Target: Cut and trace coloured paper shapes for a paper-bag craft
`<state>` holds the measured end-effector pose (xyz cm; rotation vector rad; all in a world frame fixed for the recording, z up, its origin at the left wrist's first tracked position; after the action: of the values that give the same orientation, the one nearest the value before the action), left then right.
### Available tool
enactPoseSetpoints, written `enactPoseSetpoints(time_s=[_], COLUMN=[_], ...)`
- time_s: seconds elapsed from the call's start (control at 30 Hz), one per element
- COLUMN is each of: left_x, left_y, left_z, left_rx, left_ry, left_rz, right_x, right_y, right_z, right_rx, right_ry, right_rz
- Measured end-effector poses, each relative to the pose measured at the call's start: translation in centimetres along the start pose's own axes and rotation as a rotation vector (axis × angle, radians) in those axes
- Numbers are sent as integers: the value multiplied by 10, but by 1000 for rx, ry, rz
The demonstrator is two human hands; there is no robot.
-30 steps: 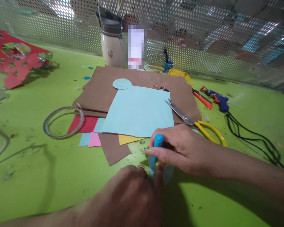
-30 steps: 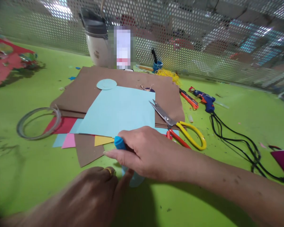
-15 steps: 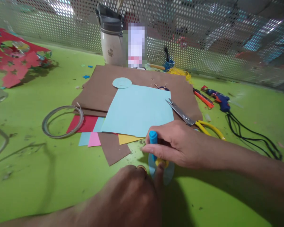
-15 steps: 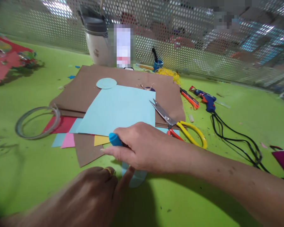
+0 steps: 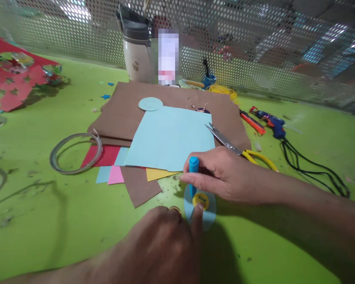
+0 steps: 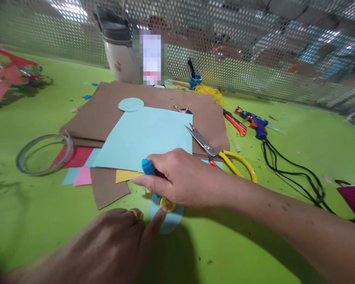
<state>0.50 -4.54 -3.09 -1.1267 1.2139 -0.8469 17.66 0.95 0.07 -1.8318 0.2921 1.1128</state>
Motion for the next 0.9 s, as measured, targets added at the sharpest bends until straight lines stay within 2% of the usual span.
enactPoseSetpoints(time_s=[0.13, 0.57, 0.9], left_x=[0, 2, 10], left_y=[3, 6, 20], left_z=[-1, -1, -6], left_rx=[-18, 41, -15], left_ry=[-17, -51, -146], left_rz=[-33, -25, -30], right_x=[2, 8, 22], right_y=[-2, -5, -3], right_z=[-1, -5, -17], right_rx=[17, 103, 197], right_ry=[-1, 11, 25], right_rz=[11, 41, 206])
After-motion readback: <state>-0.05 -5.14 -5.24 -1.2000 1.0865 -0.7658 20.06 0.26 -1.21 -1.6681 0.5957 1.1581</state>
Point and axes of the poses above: each hand's wrist, its own z-axis towards the middle knuckle, its own y-axis out of the palm, x = y × z, the point moved 1 cm from there along z, towards the middle knuckle, and after that the axes turned 13 degrees about z, right-handed, at the moved point
